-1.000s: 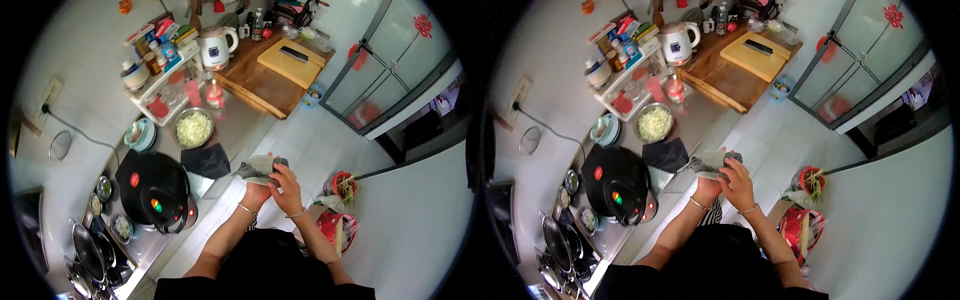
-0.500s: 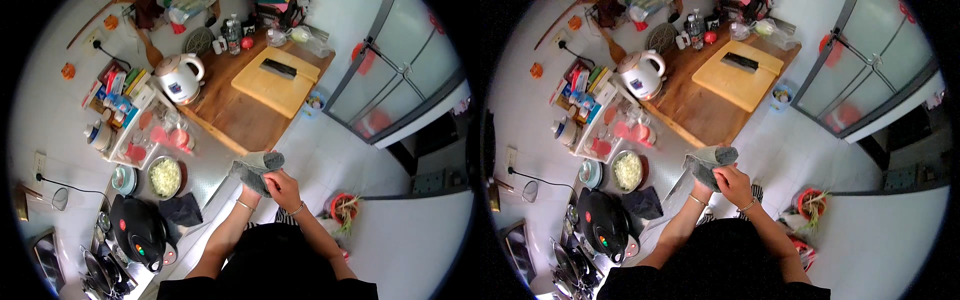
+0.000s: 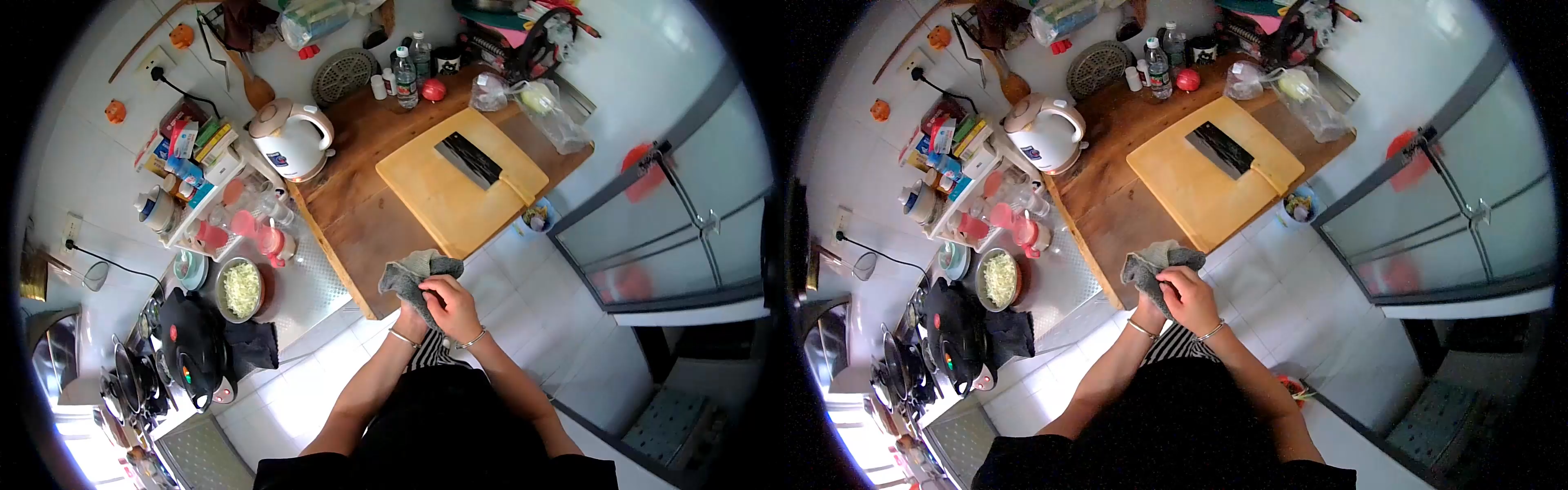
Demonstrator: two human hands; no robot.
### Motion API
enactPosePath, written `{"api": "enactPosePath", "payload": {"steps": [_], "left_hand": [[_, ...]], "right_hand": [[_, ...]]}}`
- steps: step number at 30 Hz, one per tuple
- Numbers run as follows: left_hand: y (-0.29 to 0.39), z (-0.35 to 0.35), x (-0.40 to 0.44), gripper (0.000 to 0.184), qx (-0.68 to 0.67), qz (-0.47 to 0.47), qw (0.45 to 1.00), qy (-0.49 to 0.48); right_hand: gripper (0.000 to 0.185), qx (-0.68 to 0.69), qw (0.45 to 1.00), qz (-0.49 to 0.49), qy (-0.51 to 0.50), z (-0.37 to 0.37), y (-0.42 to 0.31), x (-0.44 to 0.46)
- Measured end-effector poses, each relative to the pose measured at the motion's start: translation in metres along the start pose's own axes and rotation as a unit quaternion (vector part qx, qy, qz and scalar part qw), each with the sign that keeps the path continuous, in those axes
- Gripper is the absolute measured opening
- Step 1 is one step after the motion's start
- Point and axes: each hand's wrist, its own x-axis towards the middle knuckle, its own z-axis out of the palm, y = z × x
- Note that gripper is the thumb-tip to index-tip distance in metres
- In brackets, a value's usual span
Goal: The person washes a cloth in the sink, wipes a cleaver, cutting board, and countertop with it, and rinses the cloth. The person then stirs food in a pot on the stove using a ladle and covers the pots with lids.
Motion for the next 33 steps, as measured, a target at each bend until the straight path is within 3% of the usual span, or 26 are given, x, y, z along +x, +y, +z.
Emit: {"api": "enactPosePath", "payload": {"steps": [3,5,6,9,10,11,13,14,15,17,20,21,23,25,26,27,28,29,33], "left_hand": [[-0.006,-0.007,0.039,0.041,-0.024,0.002,0.999,-0.026],[-0.014,0.0,0.075,0.042,0.051,0.062,0.996,-0.042],[-0.013,-0.004,0.094,0.044,0.028,0.04,0.99,-0.129],[-0.021,0.0,0.148,0.04,-0.057,0.034,0.991,-0.113],[-0.021,0.017,0.16,0.039,-0.029,0.054,0.997,-0.055],[-0.02,0.034,0.167,0.039,-0.028,0.057,0.996,-0.056],[-0.012,0.064,0.173,0.039,-0.039,0.042,0.996,-0.076],[-0.008,0.062,0.181,0.039,-0.035,0.048,0.995,-0.075],[-0.006,0.054,0.192,0.039,0.118,0.122,0.981,-0.092],[-0.003,0.038,0.21,0.039,0.263,0.205,0.938,-0.097],[-0.004,0.043,0.212,0.04,0.367,0.279,0.887,-0.03],[-0.009,0.043,0.211,0.04,0.364,0.293,0.884,-0.018],[-0.018,0.043,0.216,0.041,0.166,0.312,0.935,-0.03],[-0.031,0.045,0.222,0.04,0.115,0.329,0.937,0.012],[-0.039,0.043,0.22,0.04,0.065,0.33,0.94,0.051],[-0.045,0.044,0.221,0.04,0.063,0.343,0.935,0.059],[-0.051,0.044,0.221,0.039,0.1,0.363,0.924,0.061],[-0.058,0.044,0.221,0.037,0.136,0.381,0.912,0.065],[-0.088,0.073,0.217,0.032,0.141,0.438,0.88,0.12]], "right_hand": [[0.016,-0.007,0.999,-0.003,-0.031,-0.017,0.028,0.032],[0.016,0.012,0.999,-0.028,-0.032,-0.033,0.051,0.057],[0.018,0.02,0.999,0.009,-0.044,-0.045,0.066,0.066],[0.017,-0.017,0.997,0.075,-0.004,-0.09,0.108,0.098],[0.023,-0.037,0.995,0.094,0.003,-0.107,0.126,0.106],[0.023,-0.036,0.995,0.092,0.002,-0.122,0.145,0.116],[0.036,-0.218,0.974,0.028,0.052,-0.141,0.184,0.133],[0.036,-0.213,0.976,0.025,0.049,-0.147,0.201,0.142],[0.04,-0.262,0.964,0.043,0.024,-0.154,0.218,0.153],[0.044,-0.309,0.95,0.051,-0.013,-0.159,0.242,0.171],[0.046,-0.396,0.913,0.04,-0.089,-0.164,0.264,0.192],[0.045,-0.376,0.918,0.06,-0.114,-0.166,0.268,0.199],[0.043,-0.35,0.923,0.067,-0.148,-0.169,0.274,0.22],[0.038,-0.305,0.905,0.159,-0.253,-0.179,0.274,0.236],[0.027,-0.229,0.914,0.152,-0.298,-0.186,0.284,0.238],[0.027,-0.225,0.912,0.144,-0.312,-0.188,0.289,0.242],[0.023,-0.034,0.888,0.311,-0.337,-0.19,0.292,0.243],[0.02,0.153,0.804,0.463,-0.341,-0.191,0.294,0.245],[0.017,0.257,0.735,0.53,-0.336,-0.199,0.265,0.255]]}}
